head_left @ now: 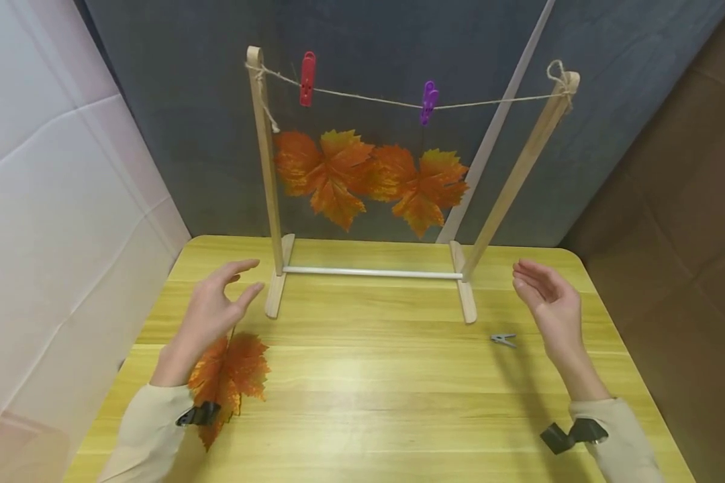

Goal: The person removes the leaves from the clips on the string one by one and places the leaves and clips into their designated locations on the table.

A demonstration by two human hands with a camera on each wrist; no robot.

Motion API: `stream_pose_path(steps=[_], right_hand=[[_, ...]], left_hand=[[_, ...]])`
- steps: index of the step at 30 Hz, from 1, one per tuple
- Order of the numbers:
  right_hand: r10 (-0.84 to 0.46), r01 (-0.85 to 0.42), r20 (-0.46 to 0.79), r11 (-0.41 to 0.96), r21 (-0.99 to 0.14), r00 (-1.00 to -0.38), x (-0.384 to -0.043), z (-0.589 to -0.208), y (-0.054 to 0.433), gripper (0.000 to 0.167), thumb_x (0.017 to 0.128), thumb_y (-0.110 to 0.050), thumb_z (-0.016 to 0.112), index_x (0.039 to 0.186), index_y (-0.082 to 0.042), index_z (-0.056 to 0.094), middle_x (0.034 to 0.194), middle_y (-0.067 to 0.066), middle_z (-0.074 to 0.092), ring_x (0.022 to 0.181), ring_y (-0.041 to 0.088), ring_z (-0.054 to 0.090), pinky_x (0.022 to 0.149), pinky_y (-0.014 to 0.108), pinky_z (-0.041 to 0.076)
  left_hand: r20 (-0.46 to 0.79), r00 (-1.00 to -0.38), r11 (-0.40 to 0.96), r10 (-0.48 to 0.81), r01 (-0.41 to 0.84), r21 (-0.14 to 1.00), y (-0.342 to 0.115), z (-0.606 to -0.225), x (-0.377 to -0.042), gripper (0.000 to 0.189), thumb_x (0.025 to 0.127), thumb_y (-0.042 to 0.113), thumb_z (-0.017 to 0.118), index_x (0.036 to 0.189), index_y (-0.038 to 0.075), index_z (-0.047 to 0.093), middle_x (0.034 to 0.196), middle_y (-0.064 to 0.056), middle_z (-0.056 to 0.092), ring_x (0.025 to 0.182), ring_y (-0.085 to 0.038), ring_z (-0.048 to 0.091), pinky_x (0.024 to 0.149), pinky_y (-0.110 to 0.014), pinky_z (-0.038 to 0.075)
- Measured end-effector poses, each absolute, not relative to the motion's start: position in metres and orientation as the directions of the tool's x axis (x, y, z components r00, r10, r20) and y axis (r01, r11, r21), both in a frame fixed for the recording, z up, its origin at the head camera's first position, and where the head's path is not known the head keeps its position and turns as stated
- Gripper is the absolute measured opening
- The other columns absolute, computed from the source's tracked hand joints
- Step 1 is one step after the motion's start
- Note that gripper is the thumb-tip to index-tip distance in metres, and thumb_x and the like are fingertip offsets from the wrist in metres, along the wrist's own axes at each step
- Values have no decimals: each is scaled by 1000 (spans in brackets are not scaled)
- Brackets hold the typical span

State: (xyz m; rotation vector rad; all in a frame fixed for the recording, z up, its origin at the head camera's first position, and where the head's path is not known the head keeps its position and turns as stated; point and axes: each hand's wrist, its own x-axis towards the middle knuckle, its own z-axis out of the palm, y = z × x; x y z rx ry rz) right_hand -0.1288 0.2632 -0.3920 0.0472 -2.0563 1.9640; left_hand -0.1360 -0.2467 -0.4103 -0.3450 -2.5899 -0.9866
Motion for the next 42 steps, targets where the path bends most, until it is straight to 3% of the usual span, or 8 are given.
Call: stream_pose_path(steps=[11,20,28,35,42], right_hand=[[111,-307,321,125,-943,-941,-140,-360,242,40,94,0,69,132,8,59,118,-6,71,112,10,67,95,13,51],[109,-396,406,104,-912,-907,-154,-330,222,38,93,2,69,130,7,60,121,6,70,112,15,67,96,17,52],[94,-478,485,89,-874,-869,-166,-304,207,36,92,3,69,128,5,63,122,15,69,112,19,67,96,19,53],[100,-533,547,139,-835,-831,-174,-285,191,37,92,0,70,129,1,64,122,9,70,114,20,67,100,21,51],[101,-582,596,139,-802,-797,-184,-259,177,35,93,-3,69,128,0,65,124,15,69,115,24,65,104,26,51]], left_hand=[[445,-888,706,116,389,593,-228,-382,-147,39,93,8,72,130,1,65,130,-22,67,111,-46,64,93,-61,51],[498,-854,680,150,455,575,-210,-363,-159,40,92,8,73,131,5,65,130,-16,68,113,-38,64,96,-55,51],[576,-800,615,170,542,572,-191,-348,-167,37,93,8,72,130,6,67,128,-14,69,116,-34,64,99,-51,51],[628,-745,557,225,627,544,-170,-330,-178,37,93,5,72,128,0,65,129,-16,68,122,-34,63,104,-49,50],[685,-683,514,253,695,503,-143,-310,-194,36,92,5,72,127,-1,65,126,-16,69,112,-34,65,96,-47,52]])
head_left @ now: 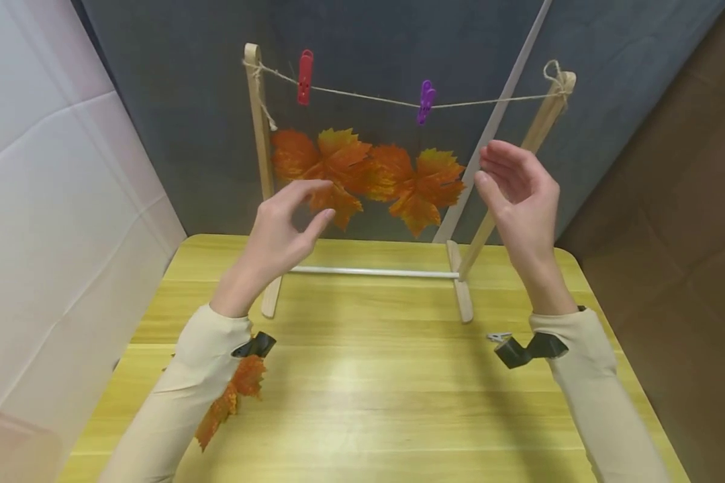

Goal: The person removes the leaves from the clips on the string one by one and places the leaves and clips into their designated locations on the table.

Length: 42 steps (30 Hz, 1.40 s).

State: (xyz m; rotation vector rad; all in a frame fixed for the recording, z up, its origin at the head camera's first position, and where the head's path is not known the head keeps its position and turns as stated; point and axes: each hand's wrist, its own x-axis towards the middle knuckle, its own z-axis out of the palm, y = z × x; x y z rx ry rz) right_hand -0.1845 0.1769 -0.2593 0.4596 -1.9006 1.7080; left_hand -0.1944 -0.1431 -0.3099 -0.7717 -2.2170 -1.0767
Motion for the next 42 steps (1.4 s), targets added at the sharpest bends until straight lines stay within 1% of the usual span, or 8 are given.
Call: stream_pose_path(steps=[3,7,10,14,19,26,37,42], right_hand=[[95,-597,610,134,-791,-787,-188,-249,172,35,93,-3,69,127,1,65,123,12,69,115,23,66,105,28,50],[85,-609,620,129,-783,-780,-192,-236,165,36,92,-3,70,127,1,65,123,12,70,114,20,66,106,31,50],[70,-604,616,136,-785,-785,-195,-227,160,37,91,-3,70,128,0,65,125,14,69,115,18,66,108,32,49],[57,-596,610,154,-788,-791,-201,-214,155,40,90,-3,71,129,1,64,127,14,68,116,17,66,108,33,49],[29,-579,589,146,-802,-808,-207,-202,149,42,89,-2,72,130,0,63,130,15,67,121,18,65,110,32,47],[-32,-547,548,129,-827,-836,-213,-187,137,45,89,0,72,132,1,61,135,16,64,127,19,62,112,29,45],[-80,-513,512,270,-815,-855,-231,-172,123,49,91,-7,73,138,-3,58,140,11,62,132,16,58,112,23,43],[-75,-498,498,272,-823,-864,-240,-170,121,48,90,-6,73,137,-1,59,137,13,63,130,17,60,111,22,44]], left_hand=[[705,-662,505,255,713,487,-134,-299,-200,36,93,7,72,127,-1,66,125,-16,69,113,-32,66,98,-46,52],[709,-653,485,266,726,487,-123,-287,-209,37,94,9,71,130,-1,64,128,-15,69,124,-29,63,107,-43,49],[704,-654,459,275,733,502,-115,-280,-216,38,95,9,71,131,-1,64,128,-15,69,122,-28,64,105,-43,50],[662,-688,470,297,709,526,-105,-269,-227,38,96,13,69,132,2,64,130,-13,69,122,-26,64,105,-42,49],[577,-748,514,327,653,556,-94,-255,-238,40,98,20,67,135,7,63,134,-9,66,129,-22,60,112,-36,44],[517,-781,548,351,619,562,-80,-242,-257,41,98,23,68,135,6,63,137,-8,65,132,-21,57,113,-32,42],[398,-848,579,351,530,619,-67,-236,-276,38,99,30,67,131,10,66,134,-1,68,127,-15,60,109,-30,46],[374,-857,558,354,515,651,-58,-236,-281,34,98,30,68,128,12,68,129,0,71,120,-14,65,104,-29,50]])
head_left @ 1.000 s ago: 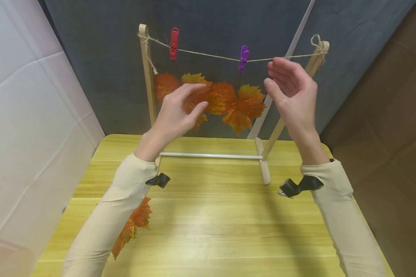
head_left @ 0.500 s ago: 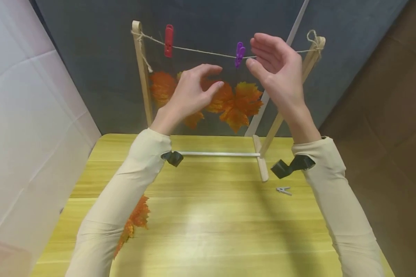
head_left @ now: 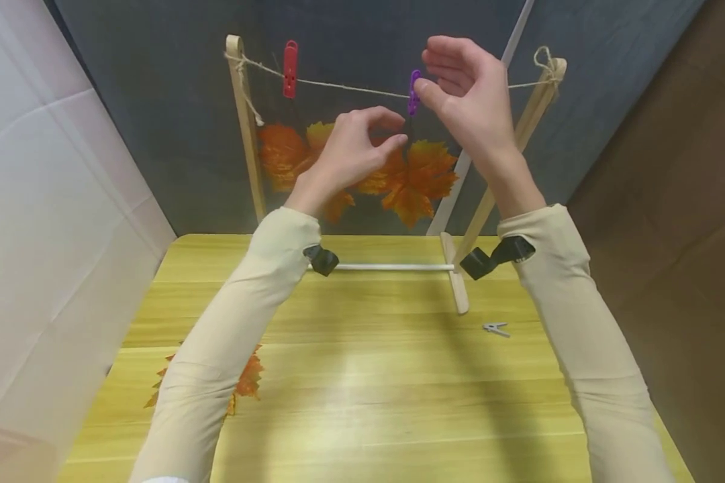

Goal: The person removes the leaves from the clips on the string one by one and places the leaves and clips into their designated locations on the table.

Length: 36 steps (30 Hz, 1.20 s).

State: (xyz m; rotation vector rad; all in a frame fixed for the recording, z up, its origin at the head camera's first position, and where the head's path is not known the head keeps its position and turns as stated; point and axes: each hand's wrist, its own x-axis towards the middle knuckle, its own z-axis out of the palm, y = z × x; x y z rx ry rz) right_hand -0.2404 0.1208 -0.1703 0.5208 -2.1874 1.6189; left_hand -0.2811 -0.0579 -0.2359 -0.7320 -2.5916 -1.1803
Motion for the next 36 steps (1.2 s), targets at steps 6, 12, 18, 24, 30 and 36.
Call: stream_pose_path(steps=[6,12,18,24,30,36], right_hand=[[-93,-502,501,328,-800,-860,-248,-171,118,48,90,-6,71,136,0,59,136,14,64,129,19,60,110,22,44],[-113,-462,465,455,-761,-878,-252,-170,116,47,91,-10,70,136,-4,60,137,12,64,128,17,61,111,21,43],[-136,-406,405,570,-714,-904,-254,-166,119,46,92,-16,69,137,-8,60,138,8,65,129,15,61,111,20,43],[-187,-384,352,648,-658,-917,-256,-165,124,44,96,-21,64,139,-8,59,135,9,65,125,18,64,107,24,48],[-199,-379,340,684,-623,-919,-258,-164,125,42,100,-23,59,139,-8,59,134,9,66,123,19,65,105,25,49],[-204,-366,323,714,-596,-924,-258,-163,125,39,102,-25,56,138,-10,61,132,8,67,122,19,65,104,26,50]], left_hand=[[355,-862,533,363,504,680,-45,-238,-288,30,98,28,68,123,12,70,122,0,73,108,-12,69,97,-25,53],[358,-871,546,336,490,680,-40,-241,-291,22,99,27,67,114,13,73,111,0,75,95,-10,66,88,-19,52],[359,-878,529,318,478,701,-40,-243,-290,19,99,27,67,110,12,74,106,0,76,88,-9,65,82,-19,51],[356,-887,513,293,461,724,-41,-243,-287,18,99,25,68,108,11,75,104,-2,77,84,-9,65,77,-20,50],[360,-887,518,289,461,720,-41,-244,-288,18,99,26,68,108,12,75,104,-1,77,84,-9,64,76,-20,50],[351,-891,513,289,454,729,-41,-244,-288,18,99,26,68,109,13,75,104,-1,77,86,-8,65,78,-20,50]])
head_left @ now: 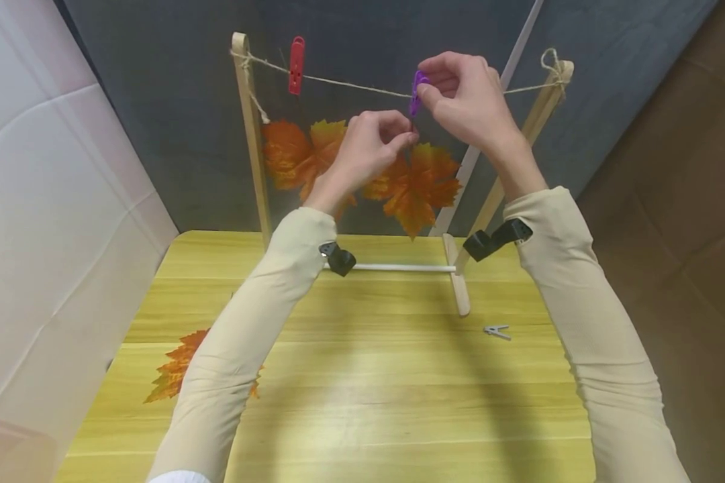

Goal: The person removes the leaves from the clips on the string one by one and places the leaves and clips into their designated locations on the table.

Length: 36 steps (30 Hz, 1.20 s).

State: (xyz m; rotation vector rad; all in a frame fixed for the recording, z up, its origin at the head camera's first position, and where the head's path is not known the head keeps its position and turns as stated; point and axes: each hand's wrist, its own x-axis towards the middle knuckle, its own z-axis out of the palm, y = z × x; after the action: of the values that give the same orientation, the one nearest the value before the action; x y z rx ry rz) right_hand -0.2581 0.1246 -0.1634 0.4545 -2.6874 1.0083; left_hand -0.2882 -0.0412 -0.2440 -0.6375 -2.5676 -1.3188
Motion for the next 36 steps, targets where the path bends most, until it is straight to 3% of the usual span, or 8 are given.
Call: stream_pose_path(steps=[24,36], right_hand=[[-133,-448,487,645,-619,-863,-260,-172,124,23,98,-19,64,118,-7,70,112,6,73,102,14,70,95,22,53],[-23,-612,703,512,-603,-711,-257,-180,126,18,97,-15,68,111,-5,72,108,7,76,97,10,70,93,20,53]], left_hand=[[340,-898,473,279,437,765,-38,-247,-286,19,98,28,69,108,13,76,103,0,77,85,-8,65,75,-22,51],[382,-870,461,313,491,740,-36,-261,-279,18,96,27,71,106,13,76,101,0,77,83,-8,67,73,-22,54]])
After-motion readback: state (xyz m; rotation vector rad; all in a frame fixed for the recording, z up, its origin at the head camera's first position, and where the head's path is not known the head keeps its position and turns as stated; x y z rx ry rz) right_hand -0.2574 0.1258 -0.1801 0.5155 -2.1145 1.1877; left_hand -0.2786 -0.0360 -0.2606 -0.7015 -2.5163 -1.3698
